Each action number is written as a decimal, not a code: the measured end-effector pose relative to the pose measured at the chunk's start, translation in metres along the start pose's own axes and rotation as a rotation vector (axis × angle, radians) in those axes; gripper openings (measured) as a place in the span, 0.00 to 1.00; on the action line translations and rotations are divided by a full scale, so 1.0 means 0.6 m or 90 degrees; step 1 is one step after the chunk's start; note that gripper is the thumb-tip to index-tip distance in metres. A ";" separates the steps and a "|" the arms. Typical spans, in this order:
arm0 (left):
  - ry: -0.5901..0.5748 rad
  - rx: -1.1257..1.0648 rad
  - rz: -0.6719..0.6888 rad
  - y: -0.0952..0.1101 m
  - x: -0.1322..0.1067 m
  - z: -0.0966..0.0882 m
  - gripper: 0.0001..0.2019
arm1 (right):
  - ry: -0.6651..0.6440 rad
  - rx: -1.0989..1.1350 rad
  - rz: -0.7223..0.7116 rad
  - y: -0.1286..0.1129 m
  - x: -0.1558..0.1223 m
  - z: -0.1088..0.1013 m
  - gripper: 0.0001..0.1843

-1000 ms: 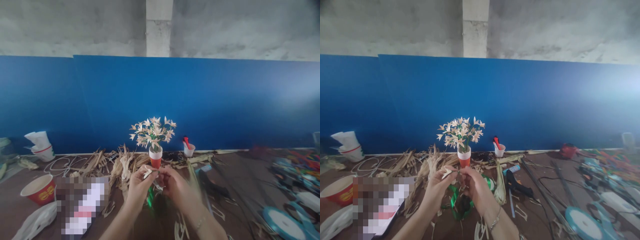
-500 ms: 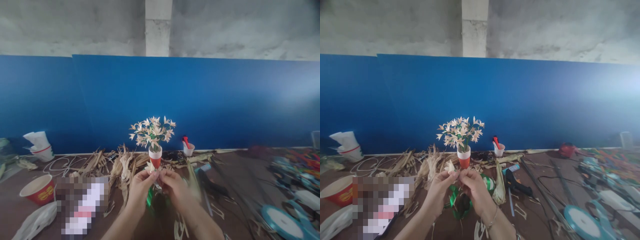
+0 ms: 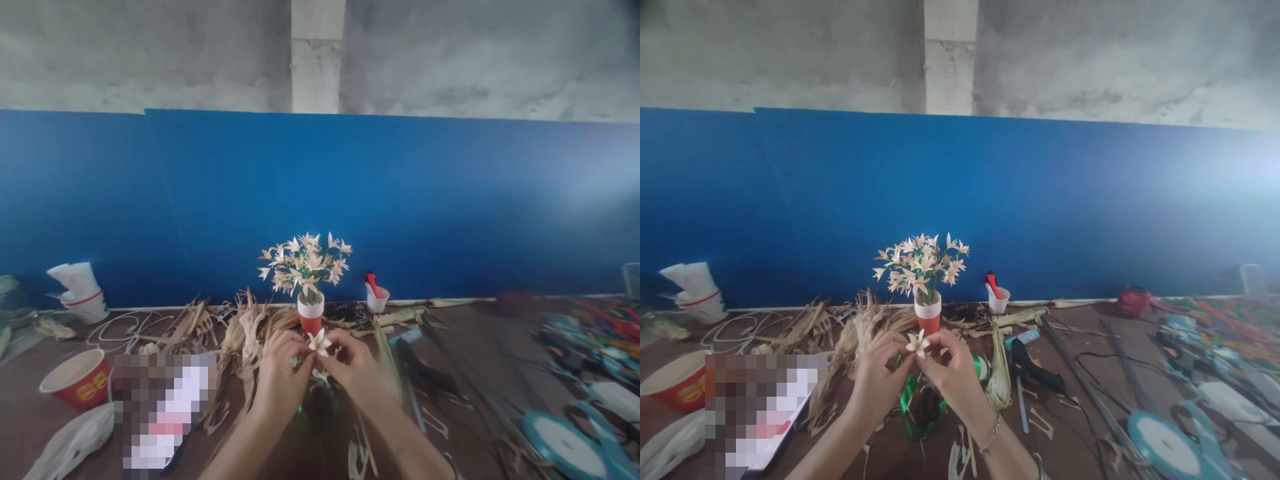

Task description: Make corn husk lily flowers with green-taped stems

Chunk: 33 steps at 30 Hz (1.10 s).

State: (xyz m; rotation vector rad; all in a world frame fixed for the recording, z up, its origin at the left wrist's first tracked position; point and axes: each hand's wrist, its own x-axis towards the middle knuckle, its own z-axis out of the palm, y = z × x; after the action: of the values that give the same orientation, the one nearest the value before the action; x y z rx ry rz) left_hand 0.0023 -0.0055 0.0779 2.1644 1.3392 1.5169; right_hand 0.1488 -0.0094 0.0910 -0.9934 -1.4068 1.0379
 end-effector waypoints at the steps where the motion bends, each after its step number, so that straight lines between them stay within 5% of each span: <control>1: 0.010 0.028 0.022 -0.001 -0.001 -0.001 0.06 | -0.010 0.022 0.028 -0.002 0.000 -0.002 0.06; 7: 0.023 0.116 0.109 0.005 -0.004 -0.009 0.05 | -0.061 0.142 0.104 -0.014 0.002 -0.015 0.16; 15: -0.001 0.093 0.092 0.005 -0.004 -0.006 0.05 | -0.083 0.161 0.172 -0.018 0.002 -0.011 0.10; 24: -0.023 0.131 0.163 0.000 -0.004 -0.010 0.07 | -0.025 0.085 0.144 -0.017 0.003 -0.020 0.13; 33: -0.037 0.078 0.105 -0.010 -0.006 0.000 0.05 | -0.050 0.086 0.122 0.011 0.015 -0.030 0.16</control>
State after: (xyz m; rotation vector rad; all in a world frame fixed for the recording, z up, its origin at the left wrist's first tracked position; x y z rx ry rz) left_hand -0.0013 -0.0047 0.0718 2.4295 1.2946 1.4492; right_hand 0.1664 0.0024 0.0881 -1.0115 -1.3047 1.3087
